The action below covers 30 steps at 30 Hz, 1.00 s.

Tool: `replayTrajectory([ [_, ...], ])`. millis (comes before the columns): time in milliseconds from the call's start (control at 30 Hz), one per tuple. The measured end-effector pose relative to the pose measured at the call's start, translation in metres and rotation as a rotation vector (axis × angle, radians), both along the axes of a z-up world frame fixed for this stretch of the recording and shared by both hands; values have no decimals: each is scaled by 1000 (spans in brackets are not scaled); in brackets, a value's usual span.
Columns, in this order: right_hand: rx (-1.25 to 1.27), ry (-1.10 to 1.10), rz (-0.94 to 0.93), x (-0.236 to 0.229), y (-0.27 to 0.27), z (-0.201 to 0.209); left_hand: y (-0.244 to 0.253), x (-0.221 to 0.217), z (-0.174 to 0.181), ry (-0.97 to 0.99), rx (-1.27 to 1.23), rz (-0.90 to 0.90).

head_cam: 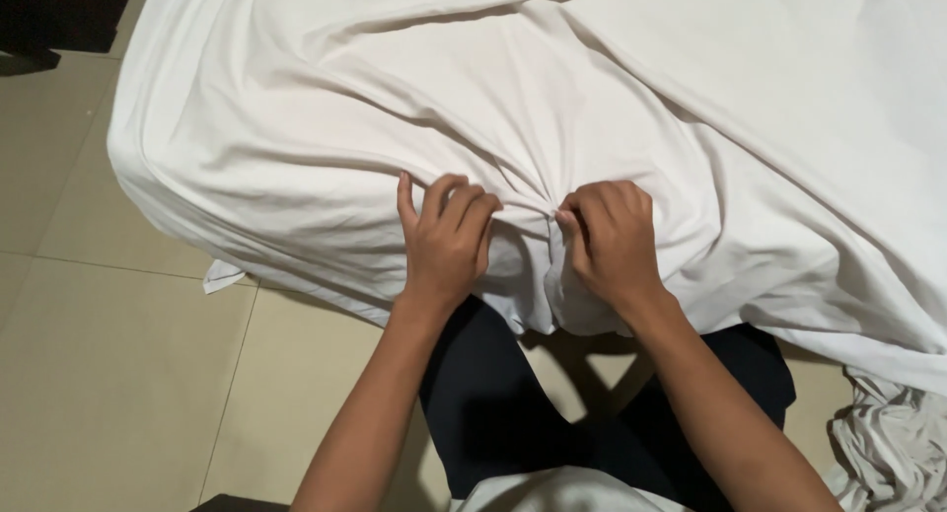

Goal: The person fits a white bed sheet over a mattress, pulling the fabric taut and tucking the corners around the mattress edges while working around the bed. They smooth the sheet surface with both hands and continue securing the sheet edges along the sides.

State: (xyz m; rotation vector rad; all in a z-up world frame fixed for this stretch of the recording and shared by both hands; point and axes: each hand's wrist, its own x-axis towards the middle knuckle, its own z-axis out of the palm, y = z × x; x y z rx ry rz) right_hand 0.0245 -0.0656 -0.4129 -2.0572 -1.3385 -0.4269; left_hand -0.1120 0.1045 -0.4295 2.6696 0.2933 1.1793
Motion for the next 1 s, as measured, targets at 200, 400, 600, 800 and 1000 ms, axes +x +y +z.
replayTrajectory([
  [200,-6,24,141,-17,-8,3,-10,-32,2,18,-91,-88],
  [400,-92,78,243,-39,-11,-4,-4,-50,-11,50,-77,-80],
  [600,-63,258,332,-23,-20,7,-14,-31,6,-24,-102,-62],
  [800,-71,-106,-16,35,-56,29,-36,21,19,76,-68,-88],
  [1000,-117,-136,-193,79,-91,11,-56,61,9,115,-79,-109],
])
